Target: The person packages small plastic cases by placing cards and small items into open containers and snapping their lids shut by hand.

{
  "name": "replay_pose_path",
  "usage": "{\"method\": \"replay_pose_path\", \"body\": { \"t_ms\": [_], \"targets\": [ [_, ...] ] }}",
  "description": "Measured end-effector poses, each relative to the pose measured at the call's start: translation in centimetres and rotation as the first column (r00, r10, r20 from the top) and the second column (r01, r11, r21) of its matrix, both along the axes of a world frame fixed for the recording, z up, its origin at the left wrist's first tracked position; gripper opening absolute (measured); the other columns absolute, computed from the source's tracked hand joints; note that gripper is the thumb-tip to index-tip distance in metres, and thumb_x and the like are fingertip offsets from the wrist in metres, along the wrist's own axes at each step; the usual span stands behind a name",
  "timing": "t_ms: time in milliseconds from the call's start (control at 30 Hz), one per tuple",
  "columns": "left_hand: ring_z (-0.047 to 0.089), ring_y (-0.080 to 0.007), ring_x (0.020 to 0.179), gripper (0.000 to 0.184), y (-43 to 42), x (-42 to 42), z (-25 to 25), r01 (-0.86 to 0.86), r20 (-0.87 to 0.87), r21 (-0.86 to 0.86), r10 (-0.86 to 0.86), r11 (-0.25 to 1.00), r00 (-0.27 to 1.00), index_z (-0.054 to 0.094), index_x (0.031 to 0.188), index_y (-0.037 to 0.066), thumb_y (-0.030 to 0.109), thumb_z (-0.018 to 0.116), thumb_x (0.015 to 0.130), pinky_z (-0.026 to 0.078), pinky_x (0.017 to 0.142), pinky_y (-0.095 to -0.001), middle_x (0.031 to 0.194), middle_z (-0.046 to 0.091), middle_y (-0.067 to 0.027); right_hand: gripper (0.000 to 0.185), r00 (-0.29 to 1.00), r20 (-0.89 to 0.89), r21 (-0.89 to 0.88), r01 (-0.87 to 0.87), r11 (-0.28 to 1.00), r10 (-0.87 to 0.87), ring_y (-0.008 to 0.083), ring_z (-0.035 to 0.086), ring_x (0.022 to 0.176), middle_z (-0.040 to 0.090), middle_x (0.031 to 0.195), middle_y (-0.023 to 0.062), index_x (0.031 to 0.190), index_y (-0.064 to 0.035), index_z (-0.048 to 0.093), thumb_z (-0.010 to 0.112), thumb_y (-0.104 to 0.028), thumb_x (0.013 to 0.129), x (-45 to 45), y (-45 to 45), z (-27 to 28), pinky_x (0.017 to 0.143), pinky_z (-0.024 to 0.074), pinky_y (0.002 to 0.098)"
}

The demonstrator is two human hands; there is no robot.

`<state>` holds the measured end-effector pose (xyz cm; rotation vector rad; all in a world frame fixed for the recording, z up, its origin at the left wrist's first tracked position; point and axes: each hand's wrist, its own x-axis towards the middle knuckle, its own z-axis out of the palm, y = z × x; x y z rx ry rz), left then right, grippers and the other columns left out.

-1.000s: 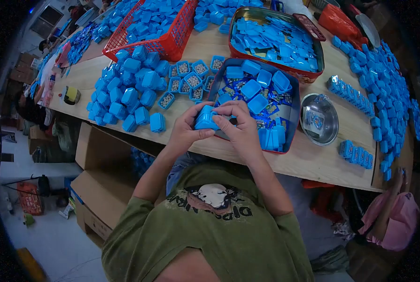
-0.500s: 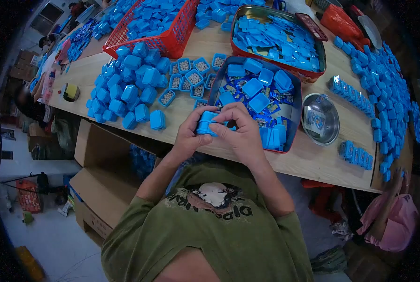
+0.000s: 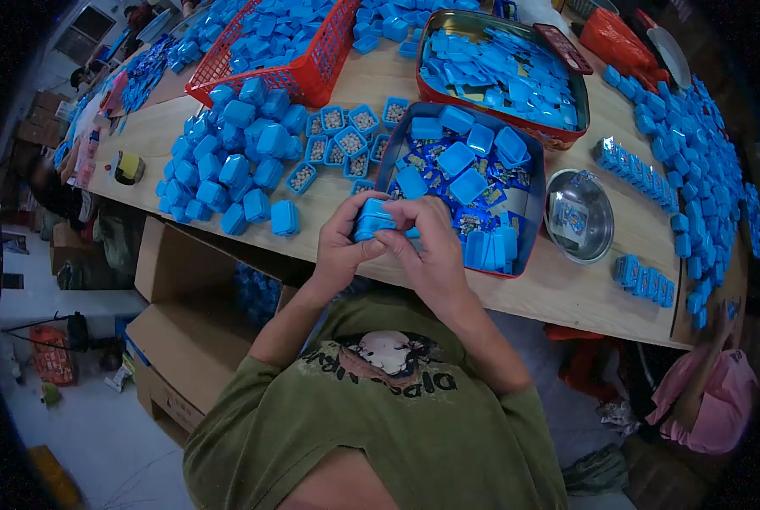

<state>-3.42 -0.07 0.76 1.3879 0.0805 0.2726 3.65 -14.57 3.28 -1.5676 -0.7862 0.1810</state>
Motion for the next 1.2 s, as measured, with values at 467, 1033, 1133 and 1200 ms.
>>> {"method": "replay_pose_path", "body": {
  "t_ms": [467, 1033, 1133, 1200],
  "targets": [
    [0.05, -0.0138, 0.103, 0.063, -0.4, -0.2, 0.5, 0.051, 0.091, -0.048, -0.047, 0.998, 0.995, 0.046, 0.126, 0.002, 0.034, 0.074, 0.079, 0.043, 0.085, -0.0259, 0.116, 0.051, -0.0079, 0.022, 0.919, 0.386, 0.138, 0.033, 0.99, -0.084, 0.0254, 0.052, 0.075, 0.057, 0.085, 0.0089, 0.087, -0.0041, 0.059, 0.071, 0.004, 0.07, -0.2, -0.1, 0.5, 0.065, 0.0415, 0.0334],
    [0.05, -0.0195, 0.1, 0.06, -0.6, 0.0, 1.3, -0.219, 0.281, 0.373, 0.115, 0.901, 0.953, 0.05, 0.121, 0.003, 0.037, 0.074, 0.077, 0.042, 0.086, -0.0313, 0.11, 0.051, -0.0099, 0.019, 0.933, 0.327, 0.224, 0.078, 0.972, -0.15, 0.0233, 0.053, 0.077, 0.059, 0.085, 0.0066, 0.087, -0.0066, 0.061, 0.071, 0.0, 0.073, -0.4, 0.1, 0.0, 0.068, 0.041, 0.0323],
    [0.048, -0.0195, 0.104, 0.063, -1.2, -0.2, 0.4, -0.146, 0.183, 0.245, 0.102, 0.958, 0.978, 0.045, 0.125, 0.003, 0.039, 0.07, 0.08, 0.04, 0.088, -0.031, 0.114, 0.05, -0.011, 0.018, 0.927, 0.343, 0.234, 0.072, 0.969, -0.152, 0.0233, 0.054, 0.078, 0.059, 0.085, 0.0071, 0.087, -0.0059, 0.061, 0.071, 0.0, 0.074, -0.4, 0.5, 0.2, 0.069, 0.0427, 0.0321],
    [0.048, -0.0196, 0.106, 0.065, -1.6, -0.3, 0.3, -0.13, 0.135, 0.174, 0.107, 0.976, 0.985, 0.042, 0.128, 0.003, 0.041, 0.069, 0.081, 0.04, 0.09, -0.0308, 0.116, 0.049, -0.0114, 0.017, 0.925, 0.347, 0.249, 0.066, 0.966, -0.153, 0.0233, 0.054, 0.079, 0.059, 0.085, 0.0072, 0.087, -0.0057, 0.061, 0.07, 0.001, 0.075, -0.1, 0.6, -0.2, 0.07, 0.0436, 0.0321]
  ]
}}
